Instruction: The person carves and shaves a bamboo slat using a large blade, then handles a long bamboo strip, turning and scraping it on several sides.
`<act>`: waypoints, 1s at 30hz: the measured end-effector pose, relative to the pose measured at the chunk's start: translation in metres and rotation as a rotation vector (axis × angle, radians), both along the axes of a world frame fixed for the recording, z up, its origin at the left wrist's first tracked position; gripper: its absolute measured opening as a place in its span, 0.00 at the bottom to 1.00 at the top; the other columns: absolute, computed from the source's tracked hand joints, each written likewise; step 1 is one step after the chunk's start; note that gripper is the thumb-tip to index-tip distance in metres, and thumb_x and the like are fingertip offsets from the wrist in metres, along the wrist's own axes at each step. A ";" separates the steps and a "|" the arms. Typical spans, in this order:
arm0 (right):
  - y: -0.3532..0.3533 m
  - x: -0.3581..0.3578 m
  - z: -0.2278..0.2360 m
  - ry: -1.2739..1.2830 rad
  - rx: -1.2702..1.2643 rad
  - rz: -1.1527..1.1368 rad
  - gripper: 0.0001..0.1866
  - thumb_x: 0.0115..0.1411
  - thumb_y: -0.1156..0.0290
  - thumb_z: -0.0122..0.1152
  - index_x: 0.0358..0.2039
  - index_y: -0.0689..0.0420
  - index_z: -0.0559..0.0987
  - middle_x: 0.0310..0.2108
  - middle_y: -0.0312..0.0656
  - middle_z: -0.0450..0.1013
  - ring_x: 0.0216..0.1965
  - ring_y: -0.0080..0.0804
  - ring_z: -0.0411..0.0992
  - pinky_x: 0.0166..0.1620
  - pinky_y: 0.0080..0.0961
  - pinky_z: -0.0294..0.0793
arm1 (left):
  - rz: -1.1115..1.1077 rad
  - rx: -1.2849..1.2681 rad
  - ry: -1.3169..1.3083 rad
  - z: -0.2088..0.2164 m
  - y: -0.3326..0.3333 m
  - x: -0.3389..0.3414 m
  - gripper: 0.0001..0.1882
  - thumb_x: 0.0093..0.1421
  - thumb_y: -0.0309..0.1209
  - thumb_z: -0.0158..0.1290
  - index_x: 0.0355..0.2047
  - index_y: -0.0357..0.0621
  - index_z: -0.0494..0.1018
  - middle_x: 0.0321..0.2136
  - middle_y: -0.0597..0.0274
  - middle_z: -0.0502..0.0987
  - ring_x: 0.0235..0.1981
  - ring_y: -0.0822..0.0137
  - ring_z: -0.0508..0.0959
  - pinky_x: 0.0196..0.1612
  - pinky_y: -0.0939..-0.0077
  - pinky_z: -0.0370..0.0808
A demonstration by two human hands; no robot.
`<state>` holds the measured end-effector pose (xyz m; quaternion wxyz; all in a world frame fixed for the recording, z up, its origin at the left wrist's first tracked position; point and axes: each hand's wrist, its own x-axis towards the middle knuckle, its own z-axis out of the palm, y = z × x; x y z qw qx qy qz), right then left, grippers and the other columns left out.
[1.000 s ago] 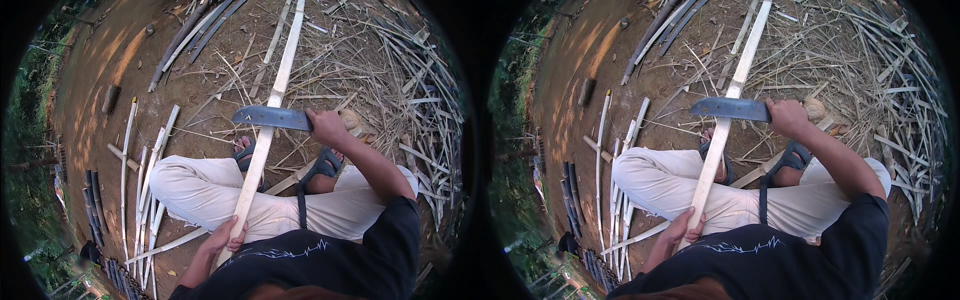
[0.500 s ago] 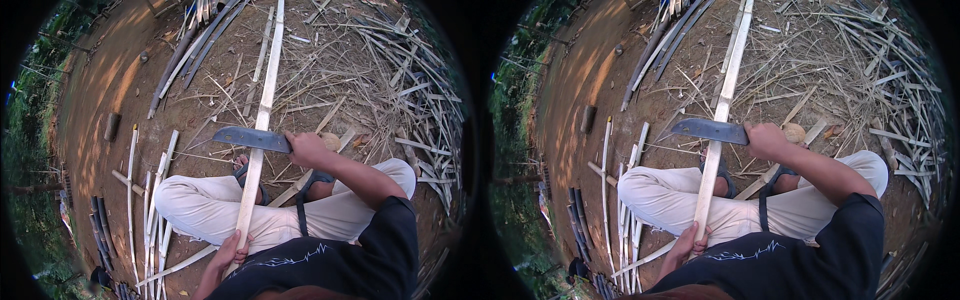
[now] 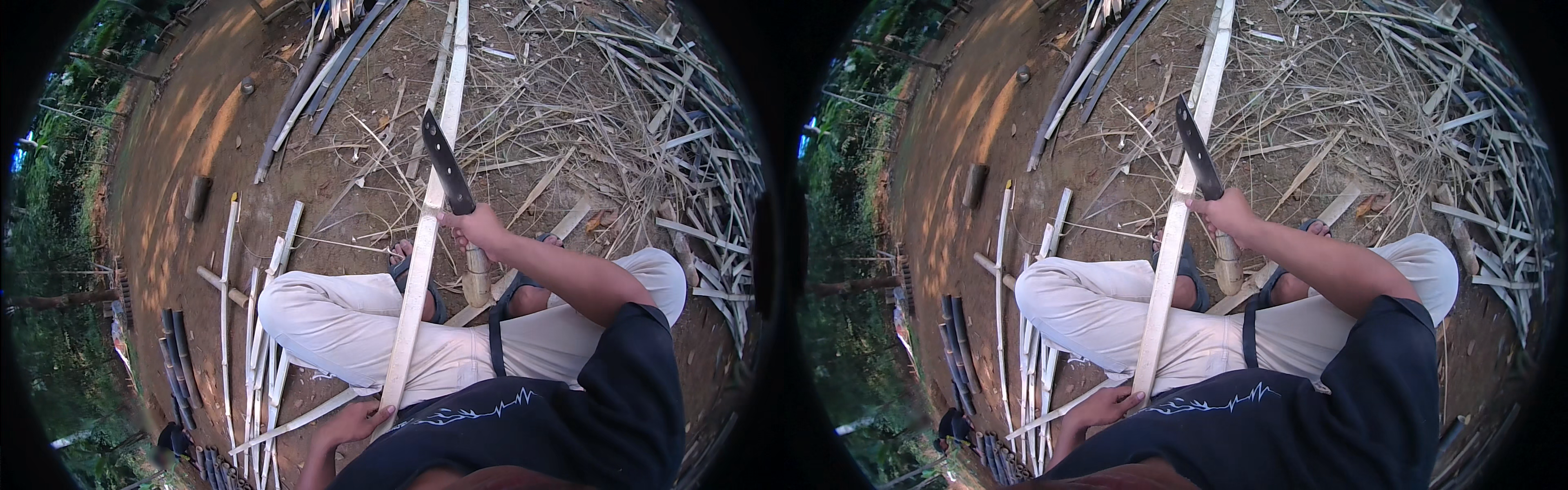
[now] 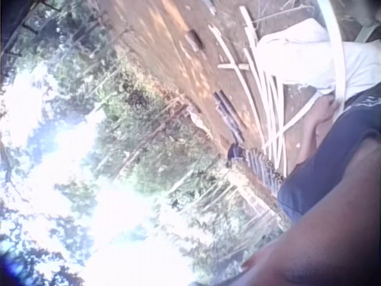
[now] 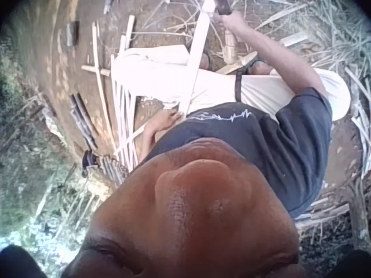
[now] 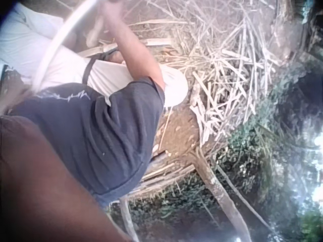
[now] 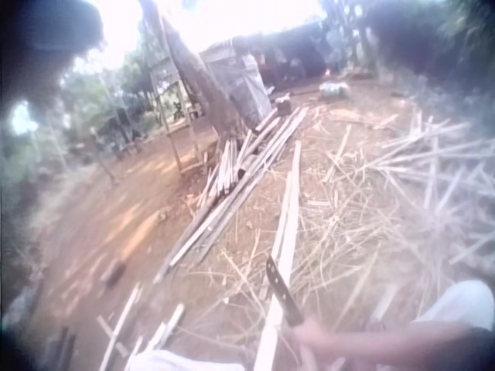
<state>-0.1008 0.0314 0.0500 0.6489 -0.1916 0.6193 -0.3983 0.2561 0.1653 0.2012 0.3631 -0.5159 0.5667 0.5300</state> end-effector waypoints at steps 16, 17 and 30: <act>0.054 -0.016 0.009 1.133 -0.486 0.812 0.19 0.54 0.71 0.59 0.47 0.62 0.74 0.27 0.50 0.78 0.27 0.51 0.78 0.33 0.43 0.77 | 0.970 0.211 0.677 -0.119 -0.128 -0.146 0.24 0.73 0.50 0.38 0.46 0.37 0.64 0.23 0.59 0.71 0.15 0.65 0.71 0.20 0.69 0.72; 0.062 -0.013 0.009 1.192 -0.498 0.857 0.22 0.53 0.72 0.59 0.50 0.61 0.72 0.29 0.50 0.78 0.29 0.51 0.78 0.34 0.44 0.77 | 1.003 0.164 0.633 -0.123 -0.119 -0.146 0.20 0.74 0.45 0.36 0.41 0.37 0.64 0.20 0.63 0.65 0.13 0.68 0.66 0.17 0.72 0.67; 0.049 -0.032 -0.004 1.381 -0.560 0.962 0.23 0.51 0.73 0.60 0.49 0.62 0.70 0.29 0.51 0.78 0.30 0.49 0.79 0.33 0.42 0.79 | 1.042 0.268 0.688 -0.136 -0.111 -0.132 0.17 0.73 0.46 0.41 0.40 0.45 0.62 0.21 0.67 0.65 0.13 0.73 0.64 0.15 0.76 0.66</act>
